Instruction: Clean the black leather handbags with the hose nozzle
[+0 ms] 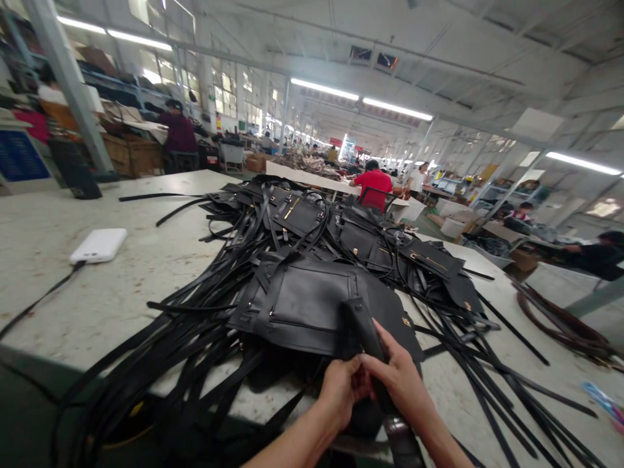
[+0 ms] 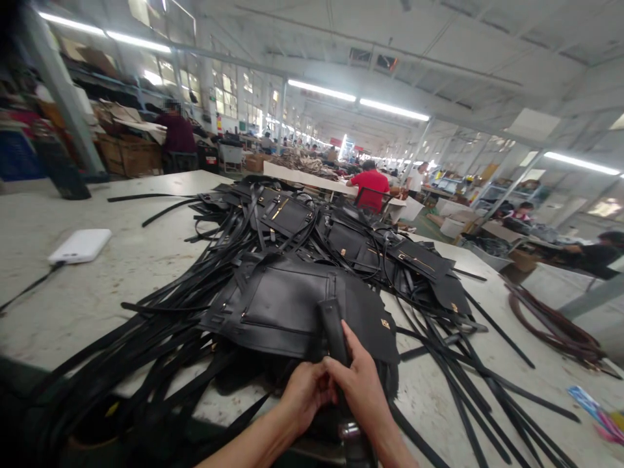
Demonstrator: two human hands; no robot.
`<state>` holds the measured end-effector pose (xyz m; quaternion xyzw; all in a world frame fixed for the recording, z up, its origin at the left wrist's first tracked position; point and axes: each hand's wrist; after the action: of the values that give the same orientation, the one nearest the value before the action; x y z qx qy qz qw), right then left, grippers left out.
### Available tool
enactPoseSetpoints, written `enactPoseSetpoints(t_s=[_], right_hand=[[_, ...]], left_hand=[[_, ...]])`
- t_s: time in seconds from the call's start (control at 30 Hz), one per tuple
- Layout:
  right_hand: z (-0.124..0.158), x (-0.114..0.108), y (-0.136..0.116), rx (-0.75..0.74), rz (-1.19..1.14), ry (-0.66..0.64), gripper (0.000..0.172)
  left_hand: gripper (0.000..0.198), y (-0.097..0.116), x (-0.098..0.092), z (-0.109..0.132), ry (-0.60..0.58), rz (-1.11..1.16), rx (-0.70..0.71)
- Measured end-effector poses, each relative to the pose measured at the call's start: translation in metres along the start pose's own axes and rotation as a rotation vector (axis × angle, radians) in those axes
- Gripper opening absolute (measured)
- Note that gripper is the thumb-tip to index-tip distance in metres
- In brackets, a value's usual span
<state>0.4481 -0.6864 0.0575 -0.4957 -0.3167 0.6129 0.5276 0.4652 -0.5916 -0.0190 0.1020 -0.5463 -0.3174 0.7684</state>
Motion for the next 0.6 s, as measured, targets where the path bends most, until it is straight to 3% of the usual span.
enactPoseSetpoints(t_s=[0.07, 0.13, 0.23, 0.3, 0.4, 0.6], right_hand=[[-0.002, 0.011, -0.005, -0.066, -0.034, 0.076, 0.075], [0.006, 0.018, -0.009, -0.035, -0.083, 0.003, 0.076], [0.022, 0.024, -0.013, 0.065, -0.128, -0.214, 0.078], [0.029, 0.031, -0.016, 0.118, -0.122, -0.342, 0.079], [0.032, 0.046, -0.019, 0.152, -0.090, -0.472, 0.080], [0.024, 0.071, -0.010, 0.199, -0.029, -0.596, 0.078]], left_hand=[[0.021, 0.031, -0.015, 0.020, -0.130, -0.168, -0.054], [0.030, 0.070, -0.040, 0.041, -0.208, -0.463, -0.010], [0.032, 0.129, -0.077, 0.059, 0.092, -0.632, 0.334], [0.031, 0.154, -0.092, 0.057, 0.170, -0.655, 0.438], [0.030, 0.164, -0.101, 0.037, 0.084, -0.692, 0.426], [0.016, 0.141, -0.117, 0.009, 0.010, -0.597, 0.493]])
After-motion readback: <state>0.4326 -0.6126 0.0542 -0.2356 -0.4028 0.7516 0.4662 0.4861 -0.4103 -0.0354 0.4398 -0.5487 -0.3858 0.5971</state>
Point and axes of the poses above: each hand's wrist, its own z-axis away from the middle knuckle, its own x-axis out of the palm, y = z × x, and after that the axes turned 15 degrees about x, right-handed
